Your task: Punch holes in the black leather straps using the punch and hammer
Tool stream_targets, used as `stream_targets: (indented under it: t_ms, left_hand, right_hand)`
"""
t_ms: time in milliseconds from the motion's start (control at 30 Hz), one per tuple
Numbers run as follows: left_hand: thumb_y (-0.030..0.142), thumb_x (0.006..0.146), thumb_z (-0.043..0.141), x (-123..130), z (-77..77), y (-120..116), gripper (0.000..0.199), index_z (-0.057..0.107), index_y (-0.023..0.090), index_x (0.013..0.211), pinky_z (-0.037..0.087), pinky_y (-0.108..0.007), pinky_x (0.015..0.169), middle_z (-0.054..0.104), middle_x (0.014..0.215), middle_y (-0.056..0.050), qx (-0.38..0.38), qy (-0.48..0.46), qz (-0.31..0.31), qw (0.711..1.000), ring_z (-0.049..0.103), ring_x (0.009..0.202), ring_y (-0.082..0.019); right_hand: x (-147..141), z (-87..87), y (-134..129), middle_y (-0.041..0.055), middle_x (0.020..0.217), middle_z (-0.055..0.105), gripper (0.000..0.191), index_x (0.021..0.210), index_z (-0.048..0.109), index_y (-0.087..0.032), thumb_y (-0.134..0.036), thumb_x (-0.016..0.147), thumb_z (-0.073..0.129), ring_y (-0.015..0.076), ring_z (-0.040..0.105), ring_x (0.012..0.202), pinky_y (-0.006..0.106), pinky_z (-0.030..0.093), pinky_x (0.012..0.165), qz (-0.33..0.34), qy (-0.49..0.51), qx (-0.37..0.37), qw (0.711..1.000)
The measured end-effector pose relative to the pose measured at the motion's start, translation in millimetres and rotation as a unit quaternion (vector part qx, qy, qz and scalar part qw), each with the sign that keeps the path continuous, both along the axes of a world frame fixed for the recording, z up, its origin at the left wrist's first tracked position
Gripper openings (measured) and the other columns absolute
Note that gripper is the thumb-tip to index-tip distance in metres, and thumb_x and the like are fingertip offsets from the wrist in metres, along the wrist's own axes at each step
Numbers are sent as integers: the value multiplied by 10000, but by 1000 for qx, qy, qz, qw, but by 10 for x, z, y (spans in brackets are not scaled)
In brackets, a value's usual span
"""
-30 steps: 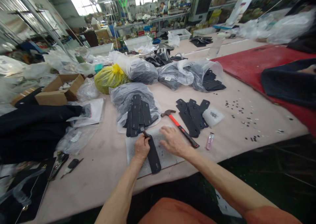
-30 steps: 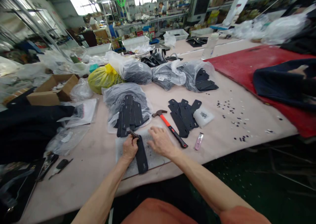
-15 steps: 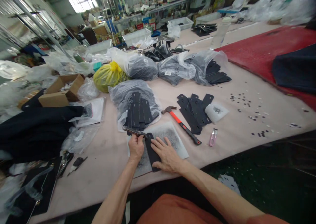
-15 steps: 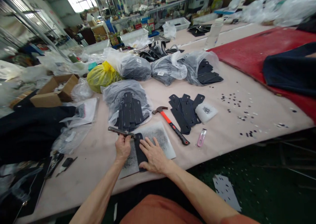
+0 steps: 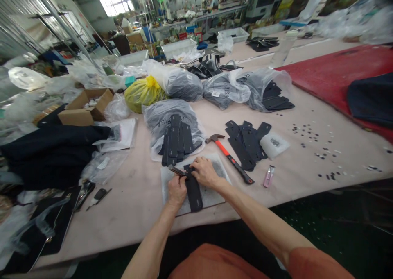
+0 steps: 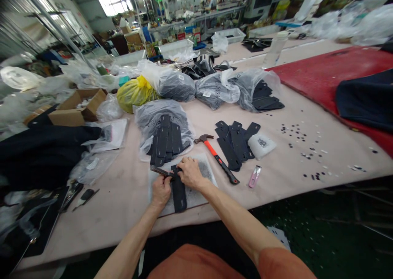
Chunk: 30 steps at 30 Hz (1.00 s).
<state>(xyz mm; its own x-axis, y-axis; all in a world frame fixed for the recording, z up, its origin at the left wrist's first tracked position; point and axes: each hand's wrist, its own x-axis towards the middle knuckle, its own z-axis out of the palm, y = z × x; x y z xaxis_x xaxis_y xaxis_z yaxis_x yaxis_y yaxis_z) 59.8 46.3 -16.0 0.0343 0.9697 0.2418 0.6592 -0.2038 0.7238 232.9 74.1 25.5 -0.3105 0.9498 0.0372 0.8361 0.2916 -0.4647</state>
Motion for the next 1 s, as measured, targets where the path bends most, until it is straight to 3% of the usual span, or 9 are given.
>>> stream_targets:
  t_ms: [333, 533, 600, 700, 833, 933, 1000]
  left_hand:
    - [206, 871, 462, 2, 0, -10, 250, 665, 186, 1015, 549, -332, 813, 731, 992, -86, 2, -12, -9, 1000, 691, 912, -219]
    - [204, 871, 459, -3, -29, -11, 240, 653, 176, 1009, 537, -324, 743, 731, 944, -94, -4, 13, -2, 1000, 693, 837, -228]
    - [204, 874, 460, -2, -33, -15, 232, 648, 171, 1006, 530, -320, 735, 729, 930, -96, 0, 20, -4, 1000, 691, 828, -228]
    - [203, 876, 460, 0, -41, -21, 217, 649, 167, 975, 523, -312, 706, 723, 863, -94, 6, 33, -1, 999, 686, 776, -221]
    - [201, 880, 465, 2, -59, -27, 200, 655, 175, 934, 524, -313, 717, 718, 846, -87, 5, 37, -2, 999, 683, 778, -216]
    - [196, 886, 465, -4, -75, -30, 204, 660, 175, 943, 530, -328, 757, 718, 867, -93, 6, 29, -5, 1000, 683, 828, -221]
    - [193, 888, 466, -8, -84, -30, 206, 665, 173, 938, 533, -337, 771, 717, 861, -96, 7, 25, -10, 1000, 683, 837, -224]
  right_hand:
    - [-128, -149, -21, 81, 1087, 565, 224, 1050, 657, -230, -261, 876, 518, 247, 443, 998, 384, 299, 854, -34, -38, 13, 999]
    - [-193, -173, -18, 77, 1028, 581, 158, 911, 657, -209, -231, 871, 505, 242, 451, 980, 388, 300, 855, -45, -34, 13, 998]
    - [-219, -126, -24, 64, 974, 598, 142, 837, 636, -199, -203, 861, 497, 232, 470, 966, 383, 311, 862, -51, -1, 10, 999]
    - [-199, 13, -113, 37, 872, 616, 144, 770, 588, -193, -196, 852, 469, 200, 519, 898, 349, 364, 849, -59, 133, -7, 989]
    - [85, 218, -506, 12, 783, 637, 166, 800, 580, -208, -295, 868, 456, 182, 575, 783, 302, 435, 743, -110, 297, -74, 946]
    - [489, 251, -1009, 15, 768, 661, 186, 836, 608, -215, -367, 848, 501, 198, 613, 768, 311, 464, 730, -170, 299, -129, 930]
    - [800, 180, -1416, 24, 785, 677, 222, 900, 625, -221, -407, 810, 543, 214, 635, 754, 325, 487, 716, -230, 262, -139, 927]
